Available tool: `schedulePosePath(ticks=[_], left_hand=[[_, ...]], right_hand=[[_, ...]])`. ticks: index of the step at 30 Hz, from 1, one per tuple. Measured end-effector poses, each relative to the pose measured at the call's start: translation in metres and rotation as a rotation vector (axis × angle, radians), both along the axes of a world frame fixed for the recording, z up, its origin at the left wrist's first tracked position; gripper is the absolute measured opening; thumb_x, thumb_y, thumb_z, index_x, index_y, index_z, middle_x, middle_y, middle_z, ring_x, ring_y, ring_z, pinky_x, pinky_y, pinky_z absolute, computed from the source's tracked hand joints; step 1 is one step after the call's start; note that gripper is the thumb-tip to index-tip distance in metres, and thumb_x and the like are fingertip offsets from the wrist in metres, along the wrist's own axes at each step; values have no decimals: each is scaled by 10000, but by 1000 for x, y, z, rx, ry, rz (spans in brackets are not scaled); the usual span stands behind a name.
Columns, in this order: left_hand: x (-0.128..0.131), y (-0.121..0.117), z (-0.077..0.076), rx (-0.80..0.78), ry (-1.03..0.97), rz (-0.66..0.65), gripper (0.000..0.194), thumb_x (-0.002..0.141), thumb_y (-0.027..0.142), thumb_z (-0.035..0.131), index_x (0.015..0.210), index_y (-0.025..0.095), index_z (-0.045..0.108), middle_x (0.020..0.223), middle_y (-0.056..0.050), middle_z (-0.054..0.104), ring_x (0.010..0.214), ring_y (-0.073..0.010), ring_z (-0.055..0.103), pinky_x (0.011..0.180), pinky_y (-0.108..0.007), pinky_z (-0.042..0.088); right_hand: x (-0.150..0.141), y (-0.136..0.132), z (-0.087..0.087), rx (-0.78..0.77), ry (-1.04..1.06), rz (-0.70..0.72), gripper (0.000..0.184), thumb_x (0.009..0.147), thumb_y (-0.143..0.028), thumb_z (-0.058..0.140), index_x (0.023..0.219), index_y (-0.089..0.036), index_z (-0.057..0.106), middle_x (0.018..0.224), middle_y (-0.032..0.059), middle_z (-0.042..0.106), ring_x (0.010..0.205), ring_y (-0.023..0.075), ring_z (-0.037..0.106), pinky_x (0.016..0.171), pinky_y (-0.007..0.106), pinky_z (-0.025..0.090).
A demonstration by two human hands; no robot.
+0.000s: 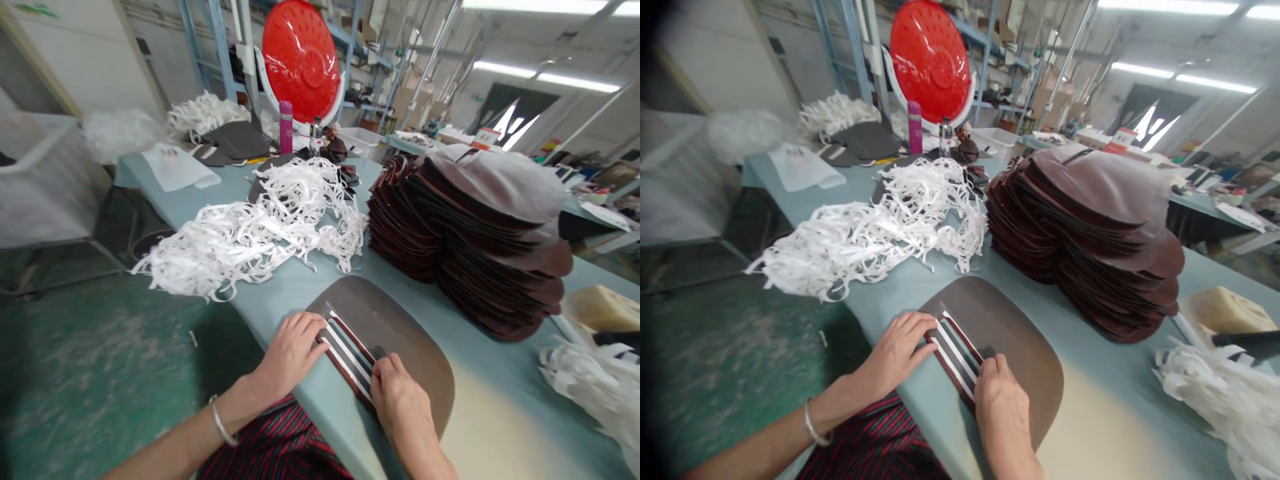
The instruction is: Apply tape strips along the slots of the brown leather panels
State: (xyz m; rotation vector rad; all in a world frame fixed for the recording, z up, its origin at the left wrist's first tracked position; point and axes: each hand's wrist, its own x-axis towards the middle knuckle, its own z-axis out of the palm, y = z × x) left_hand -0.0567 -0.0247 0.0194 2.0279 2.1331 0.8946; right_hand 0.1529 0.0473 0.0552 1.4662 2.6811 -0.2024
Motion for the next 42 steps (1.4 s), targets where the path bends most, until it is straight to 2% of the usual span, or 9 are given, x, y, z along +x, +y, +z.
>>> schedulePosePath(ticks=[7,15,19,24,30,33,37,39,42], left_hand=[[-1,-2,3,-1,-44,1,203,901,297,561,1083,210,543,1122,-55,601,1050,-243,515,897,-415,430],[-3,-2,3,-25,-51,-3,311,892,255,559,1198,229,509,1174,-64,571,1062,-249,495,898,-417,422],[-4,-1,2,-75,14,-20,379,906,186,504,1278,258,483,1208,-61,550,1063,-244,485,893,-413,416],[-4,-1,2,-55,113,-36,293,934,254,486,1220,233,543,1190,-72,568,1079,-239,489,902,-411,410],[-3,-1,-1,-16,175,-38,296,941,283,477,1217,215,560,1177,-84,592,1054,-242,513,870,-403,427],[-3,-1,-7,-1,179,-32,300,941,302,477,1213,215,567,1177,-90,595,1065,-253,517,865,-412,428],[-2,1,-11,3,179,-39,311,947,319,463,1222,213,562,1199,-94,579,1074,-255,509,885,-416,423],[-2,1,-11,5,178,-47,317,948,323,460,1227,210,559,1200,-98,574,1062,-253,508,886,-414,423],[-2,1,-9,4,176,-49,317,949,323,456,1230,215,558,1192,-96,573,1059,-252,509,887,-413,423]], right_hand=[[-9,-2,-1,-41,128,-50,114,901,-151,483,909,-184,592,821,52,662,765,213,652,679,299,466],[-82,-4,-13,80,307,76,257,854,-21,480,988,-151,655,964,92,633,920,238,574,818,338,466],[-97,-13,-20,226,214,176,251,840,-25,510,1030,-113,648,979,120,623,901,277,541,791,405,472],[-60,-26,-26,382,115,312,272,857,-25,462,1070,-90,620,958,154,604,848,278,523,710,418,468],[52,-41,-34,469,154,401,371,891,-50,351,1188,-107,566,1022,170,584,904,285,500,736,418,483],[89,-53,-29,392,137,372,362,917,-76,344,1216,-113,545,1059,163,574,925,275,493,766,422,483],[95,-52,-20,209,208,222,260,922,-76,375,1031,-133,604,1001,121,568,873,236,480,757,381,468],[83,-45,-18,187,279,136,230,917,-69,390,934,-141,608,942,101,563,845,223,473,761,371,456],[45,-32,-15,199,363,119,228,911,-65,408,1001,-138,604,960,101,573,878,229,474,791,378,445]])
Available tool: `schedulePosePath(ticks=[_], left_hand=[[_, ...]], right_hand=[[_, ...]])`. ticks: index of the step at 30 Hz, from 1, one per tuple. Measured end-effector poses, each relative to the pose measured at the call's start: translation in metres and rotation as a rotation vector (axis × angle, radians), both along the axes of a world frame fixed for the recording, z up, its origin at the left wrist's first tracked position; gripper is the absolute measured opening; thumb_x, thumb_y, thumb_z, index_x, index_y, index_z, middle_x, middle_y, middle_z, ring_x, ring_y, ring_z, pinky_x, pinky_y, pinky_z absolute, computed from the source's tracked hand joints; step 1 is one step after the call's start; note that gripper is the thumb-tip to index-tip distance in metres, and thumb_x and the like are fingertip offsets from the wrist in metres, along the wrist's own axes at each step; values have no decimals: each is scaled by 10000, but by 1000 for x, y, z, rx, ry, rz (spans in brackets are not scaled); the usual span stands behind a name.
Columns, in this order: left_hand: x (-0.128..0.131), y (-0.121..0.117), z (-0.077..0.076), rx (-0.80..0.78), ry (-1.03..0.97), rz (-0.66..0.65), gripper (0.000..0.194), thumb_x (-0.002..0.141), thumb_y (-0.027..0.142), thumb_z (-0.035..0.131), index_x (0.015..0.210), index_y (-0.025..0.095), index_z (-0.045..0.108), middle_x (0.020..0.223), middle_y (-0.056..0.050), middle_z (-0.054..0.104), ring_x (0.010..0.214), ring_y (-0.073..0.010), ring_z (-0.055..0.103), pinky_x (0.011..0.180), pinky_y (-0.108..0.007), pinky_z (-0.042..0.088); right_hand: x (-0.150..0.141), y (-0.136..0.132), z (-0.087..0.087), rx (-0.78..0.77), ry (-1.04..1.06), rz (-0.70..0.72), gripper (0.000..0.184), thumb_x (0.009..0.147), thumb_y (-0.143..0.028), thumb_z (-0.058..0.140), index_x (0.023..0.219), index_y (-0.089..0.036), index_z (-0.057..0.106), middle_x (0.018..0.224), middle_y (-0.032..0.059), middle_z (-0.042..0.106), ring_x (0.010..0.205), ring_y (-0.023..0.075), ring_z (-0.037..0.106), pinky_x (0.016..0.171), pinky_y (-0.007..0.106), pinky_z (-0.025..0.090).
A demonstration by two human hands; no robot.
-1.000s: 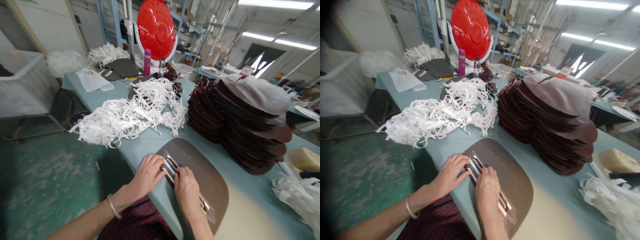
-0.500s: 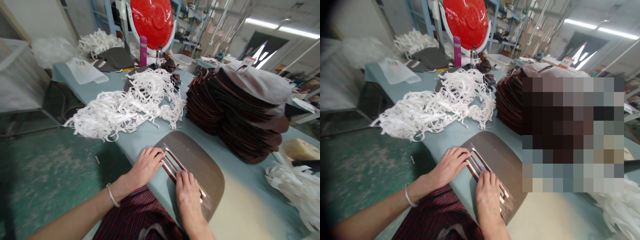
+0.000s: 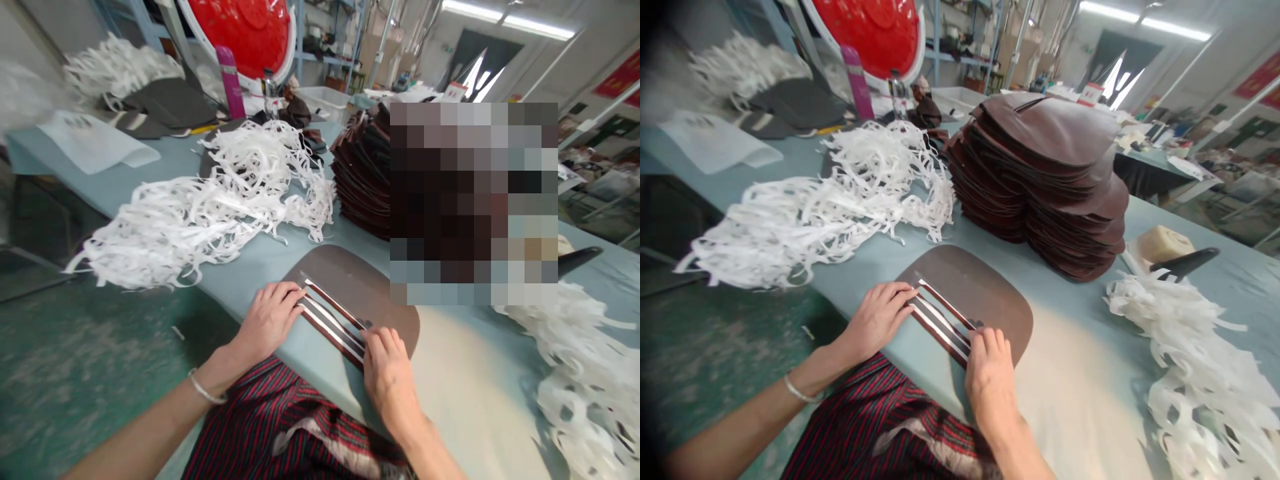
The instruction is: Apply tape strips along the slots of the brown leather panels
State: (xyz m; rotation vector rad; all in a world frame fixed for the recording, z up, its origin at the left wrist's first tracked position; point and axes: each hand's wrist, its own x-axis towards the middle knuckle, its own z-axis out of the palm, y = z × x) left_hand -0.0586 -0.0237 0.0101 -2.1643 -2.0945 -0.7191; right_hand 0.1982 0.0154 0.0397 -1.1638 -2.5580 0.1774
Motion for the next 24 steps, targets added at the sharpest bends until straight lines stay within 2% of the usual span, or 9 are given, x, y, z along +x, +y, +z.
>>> schedulePosePath(ticks=[3,6,8,10,16,20,24], left_hand=[[0,0,3,-12,-5,5,313,950,315,452,1231,218,551,1195,-90,569,1069,-249,506,884,-406,426],[0,-1,5,-24,-18,4,299,948,265,446,1224,216,549,1202,-92,566,1082,-246,504,879,-400,430],[0,-2,6,-25,-28,1,298,943,236,448,1222,217,550,1201,-96,567,1086,-245,505,881,-403,431],[1,-3,7,-25,-34,3,298,943,235,451,1222,217,552,1198,-97,571,1089,-246,506,884,-408,431],[2,-2,6,-21,-28,16,297,943,284,463,1219,227,557,1196,-92,578,1091,-248,508,884,-408,431],[1,-2,5,1,-9,24,299,942,292,467,1219,226,559,1201,-96,569,1068,-253,511,879,-407,427],[0,-2,2,-1,-3,19,310,943,315,467,1223,226,565,1199,-94,572,1059,-254,515,883,-409,428]], right_hand=[[-53,9,2,-7,3,76,287,909,-57,414,1133,-134,575,1038,114,580,921,239,474,790,377,450],[-101,11,3,40,-69,132,288,910,-66,419,1141,-121,582,1022,132,585,908,254,482,765,403,464],[-117,9,2,103,-141,159,266,899,-57,421,1085,-95,607,971,146,584,891,269,487,752,429,469],[-120,7,1,160,-204,181,262,884,-39,419,1051,-72,618,947,159,580,892,282,489,751,443,471],[-82,-1,-2,203,-226,184,275,872,-16,389,970,-94,634,908,163,584,846,276,497,740,445,488],[-36,-11,-6,236,-258,168,303,870,-22,385,1049,-89,620,969,164,588,872,275,499,731,418,493],[14,-23,-5,190,-247,143,318,891,-36,371,1110,-103,593,998,153,587,905,266,504,764,407,480]])
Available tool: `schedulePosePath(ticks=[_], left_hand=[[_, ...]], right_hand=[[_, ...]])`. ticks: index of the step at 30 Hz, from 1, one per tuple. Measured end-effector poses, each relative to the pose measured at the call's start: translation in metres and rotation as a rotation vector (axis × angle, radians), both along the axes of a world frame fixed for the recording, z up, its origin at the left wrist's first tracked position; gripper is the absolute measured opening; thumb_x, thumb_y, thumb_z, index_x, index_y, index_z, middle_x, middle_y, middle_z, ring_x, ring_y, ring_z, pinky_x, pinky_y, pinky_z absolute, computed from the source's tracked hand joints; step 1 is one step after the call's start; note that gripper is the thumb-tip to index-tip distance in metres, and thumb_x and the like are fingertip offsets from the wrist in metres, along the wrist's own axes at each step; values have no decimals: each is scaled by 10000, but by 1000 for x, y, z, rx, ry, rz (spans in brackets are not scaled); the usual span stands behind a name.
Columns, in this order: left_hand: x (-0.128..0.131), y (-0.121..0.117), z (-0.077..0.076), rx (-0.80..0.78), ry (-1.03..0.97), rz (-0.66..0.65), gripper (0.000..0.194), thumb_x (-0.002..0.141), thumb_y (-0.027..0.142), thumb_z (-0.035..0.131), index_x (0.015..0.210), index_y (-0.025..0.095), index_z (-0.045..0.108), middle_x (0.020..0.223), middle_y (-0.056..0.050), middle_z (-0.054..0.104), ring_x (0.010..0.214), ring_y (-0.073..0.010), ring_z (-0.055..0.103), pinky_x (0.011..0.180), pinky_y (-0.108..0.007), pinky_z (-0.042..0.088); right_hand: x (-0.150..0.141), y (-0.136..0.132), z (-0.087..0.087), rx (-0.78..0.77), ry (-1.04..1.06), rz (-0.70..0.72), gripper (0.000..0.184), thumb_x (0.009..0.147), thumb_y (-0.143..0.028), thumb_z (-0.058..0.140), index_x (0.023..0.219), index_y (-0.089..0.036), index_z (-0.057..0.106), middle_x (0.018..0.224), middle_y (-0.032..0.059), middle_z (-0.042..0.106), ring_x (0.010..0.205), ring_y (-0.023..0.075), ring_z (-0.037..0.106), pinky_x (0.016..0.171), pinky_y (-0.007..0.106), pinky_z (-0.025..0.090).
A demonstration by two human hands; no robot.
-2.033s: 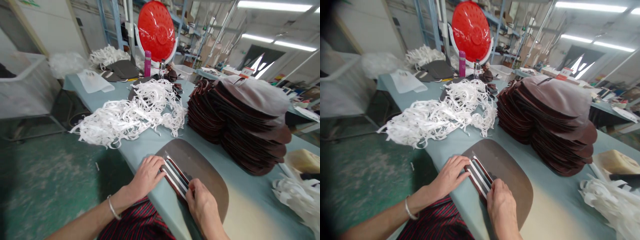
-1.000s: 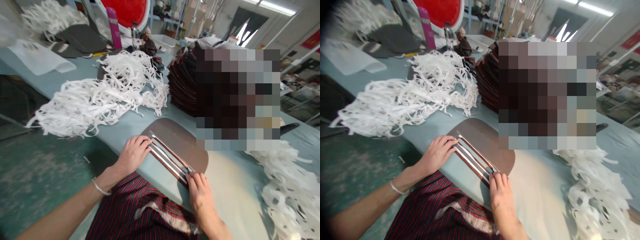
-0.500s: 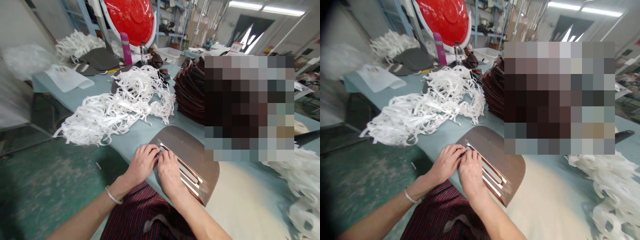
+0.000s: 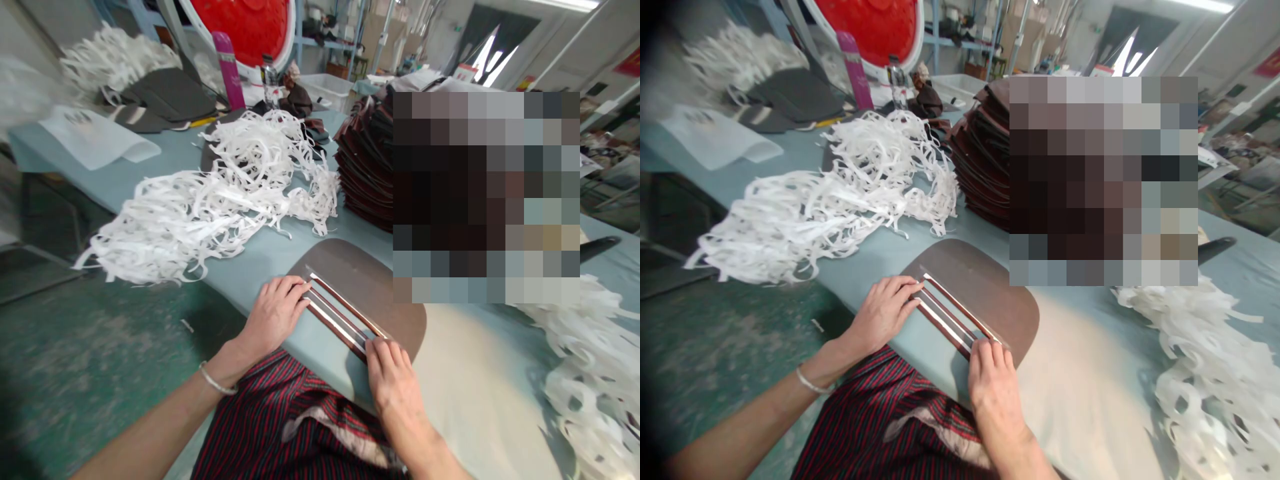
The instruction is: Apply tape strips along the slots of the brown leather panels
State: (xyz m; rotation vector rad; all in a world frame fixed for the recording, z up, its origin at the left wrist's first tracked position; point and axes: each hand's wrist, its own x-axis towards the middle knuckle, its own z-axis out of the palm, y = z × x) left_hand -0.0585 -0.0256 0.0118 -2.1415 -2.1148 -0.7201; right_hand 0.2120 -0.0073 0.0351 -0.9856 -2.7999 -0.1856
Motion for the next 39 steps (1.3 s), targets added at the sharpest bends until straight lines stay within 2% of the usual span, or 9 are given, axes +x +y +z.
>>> schedulePosePath(ticks=[5,9,13,18,25,29,31,35,39], left_hand=[[1,1,-3,15,39,-15,325,940,320,463,1224,207,573,1236,-115,566,1069,-276,525,876,-433,439],[3,4,-1,39,97,-79,292,933,268,480,1199,197,577,1355,-100,528,1207,-299,468,946,-452,407],[2,5,0,54,124,-125,223,931,245,492,1124,200,593,1230,-63,636,1196,-286,487,936,-444,394],[1,5,0,40,126,-128,212,933,250,495,1116,208,593,1233,-59,638,1148,-279,522,918,-433,389],[1,6,4,30,124,-136,215,937,255,489,1119,202,593,1216,-64,645,1128,-265,537,909,-417,388],[2,5,5,37,145,-142,225,936,251,491,1126,195,597,1199,-64,651,1120,-273,536,904,-418,389],[2,5,5,41,154,-137,234,934,248,494,1133,187,599,1191,-70,653,1128,-277,529,902,-417,391],[1,5,5,41,147,-153,223,936,238,487,1114,179,608,1262,-72,620,1214,-279,476,942,-422,373],[0,6,7,51,147,-175,245,934,232,493,1149,200,605,1196,-49,654,1155,-244,511,936,-392,379]], right_hand=[[31,0,11,-254,182,-107,193,946,-140,410,849,-187,570,893,72,564,831,202,514,740,344,474],[33,4,14,-373,370,-98,142,933,-108,433,969,-185,547,1048,89,593,953,198,532,829,357,473],[31,2,11,-414,382,-121,188,933,-78,418,1030,-183,540,1013,74,613,936,201,522,824,367,453],[33,-2,8,-418,362,-134,177,962,-107,398,1034,-171,546,968,65,611,890,190,509,803,355,432],[35,-6,8,-274,190,3,257,983,-126,349,1133,-139,557,1147,111,611,966,212,482,859,385,387],[35,-6,9,-266,121,42,256,981,-138,351,1110,-138,573,1040,104,613,899,217,475,814,393,389],[35,-6,8,-284,146,22,254,983,-143,348,1096,-151,575,1017,103,599,895,217,473,805,389,393],[36,-5,3,-313,262,-27,243,980,-127,351,1124,-155,544,1195,133,560,1021,226,475,855,393,391],[37,-2,-8,-286,318,21,225,974,-139,366,1095,-177,552,1046,90,630,899,204,520,797,375,410]])
